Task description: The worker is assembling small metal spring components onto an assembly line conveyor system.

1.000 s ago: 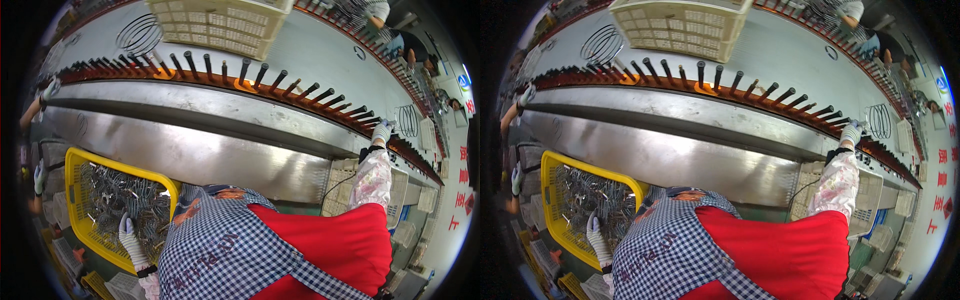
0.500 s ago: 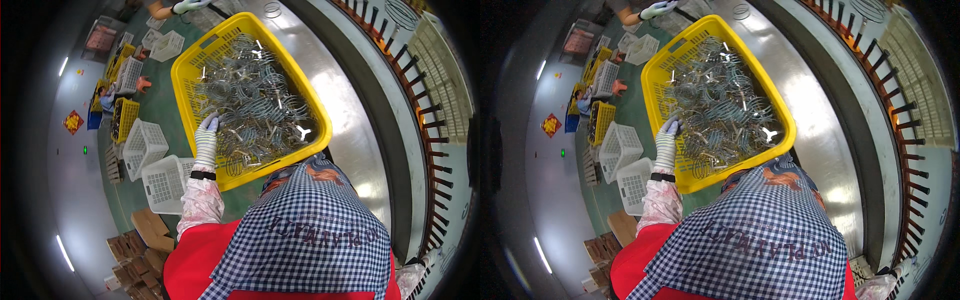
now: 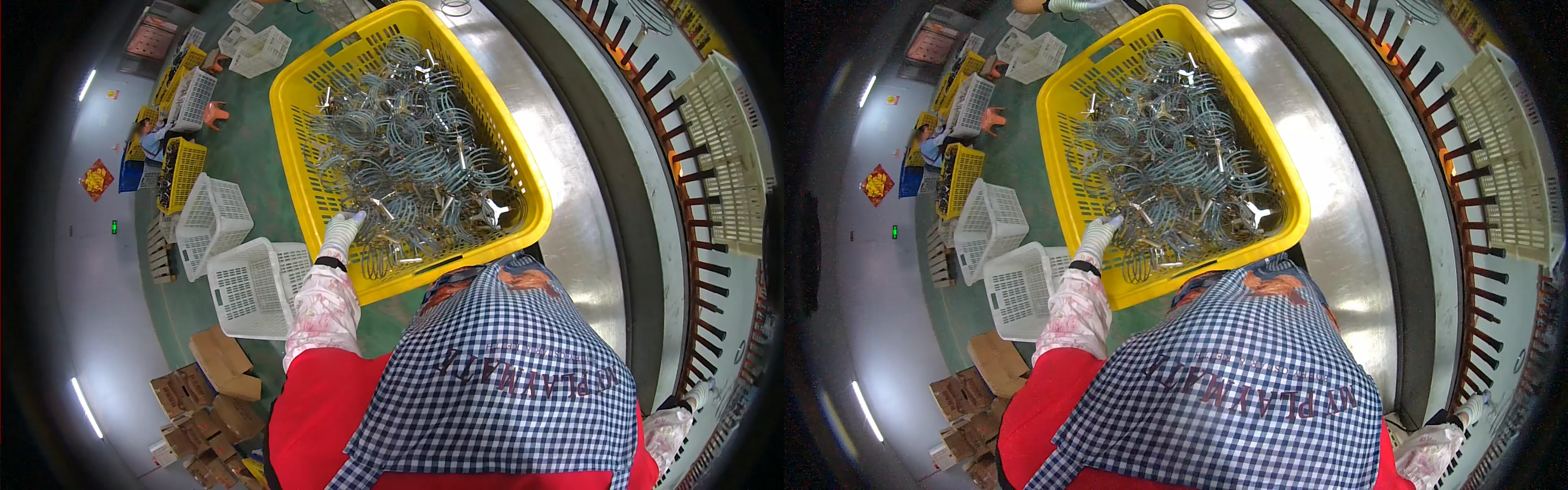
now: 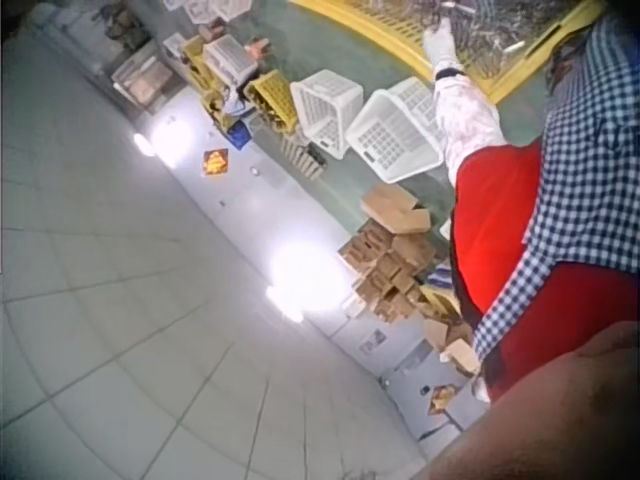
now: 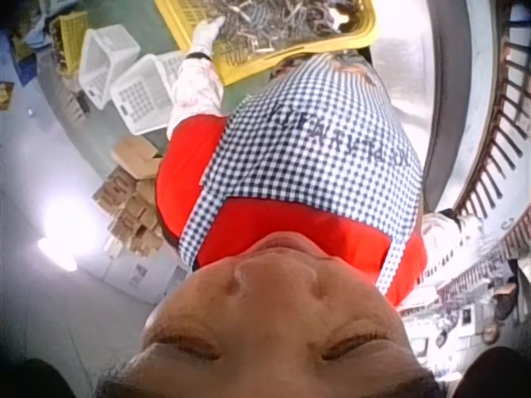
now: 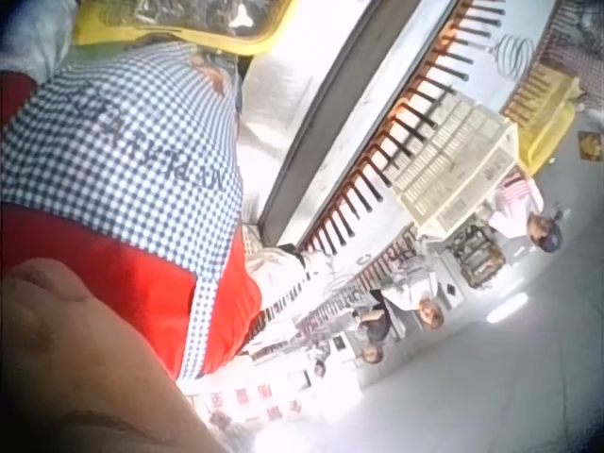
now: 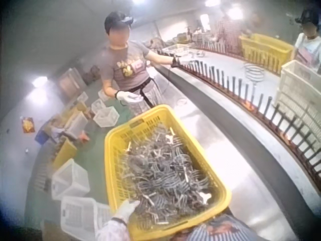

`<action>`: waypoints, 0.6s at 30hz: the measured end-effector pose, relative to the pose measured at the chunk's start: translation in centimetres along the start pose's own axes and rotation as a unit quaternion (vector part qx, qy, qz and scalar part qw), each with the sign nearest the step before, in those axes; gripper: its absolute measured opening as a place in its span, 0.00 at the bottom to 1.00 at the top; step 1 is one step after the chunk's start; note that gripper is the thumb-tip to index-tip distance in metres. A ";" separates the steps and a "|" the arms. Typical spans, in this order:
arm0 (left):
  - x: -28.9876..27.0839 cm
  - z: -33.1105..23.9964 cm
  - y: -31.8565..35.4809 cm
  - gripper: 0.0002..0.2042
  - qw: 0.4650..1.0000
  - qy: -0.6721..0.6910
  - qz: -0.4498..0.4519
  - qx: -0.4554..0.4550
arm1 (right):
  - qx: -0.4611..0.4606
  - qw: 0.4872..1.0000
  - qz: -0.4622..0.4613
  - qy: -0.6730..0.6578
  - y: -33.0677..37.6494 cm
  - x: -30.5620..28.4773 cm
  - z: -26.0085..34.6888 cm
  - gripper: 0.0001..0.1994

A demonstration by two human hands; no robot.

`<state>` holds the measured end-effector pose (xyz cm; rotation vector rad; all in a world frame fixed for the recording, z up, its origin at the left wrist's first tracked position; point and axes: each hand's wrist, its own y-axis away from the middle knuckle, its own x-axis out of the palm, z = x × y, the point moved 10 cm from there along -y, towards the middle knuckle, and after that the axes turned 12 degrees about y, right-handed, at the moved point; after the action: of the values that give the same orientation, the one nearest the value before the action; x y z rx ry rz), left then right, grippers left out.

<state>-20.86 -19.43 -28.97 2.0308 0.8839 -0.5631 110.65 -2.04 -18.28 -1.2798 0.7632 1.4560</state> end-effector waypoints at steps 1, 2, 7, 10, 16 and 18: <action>0.2 3.2 -1.8 0.28 0.999 -0.033 0.019 -0.001 | -0.039 0.997 0.063 -0.032 1.0 1.7 2.7 0.29; 0.1 3.9 -2.3 0.28 0.999 -0.034 0.011 -0.003 | -0.041 0.996 0.070 -0.033 2.3 2.5 4.0 0.29; 3.9 4.2 -2.6 0.27 0.965 -0.223 0.132 0.033 | -0.245 0.965 0.037 -0.087 4.2 -0.4 12.4 0.21; 3.7 4.4 -2.5 0.23 0.933 -0.322 0.139 0.079 | -0.271 0.962 -0.041 -0.015 7.5 1.1 14.7 0.22; 2.3 8.7 -5.8 0.22 0.997 0.008 0.073 -0.019 | -0.205 0.932 0.176 -0.240 7.6 3.7 15.9 0.19; 1.3 7.3 -3.5 0.20 0.994 0.057 0.085 -0.023 | -0.208 0.898 0.168 -0.349 9.8 3.5 16.5 0.18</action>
<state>-23.18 -23.58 -35.71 2.0874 0.7740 -0.3329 96.35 11.20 -19.19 -0.8229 0.1848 2.2697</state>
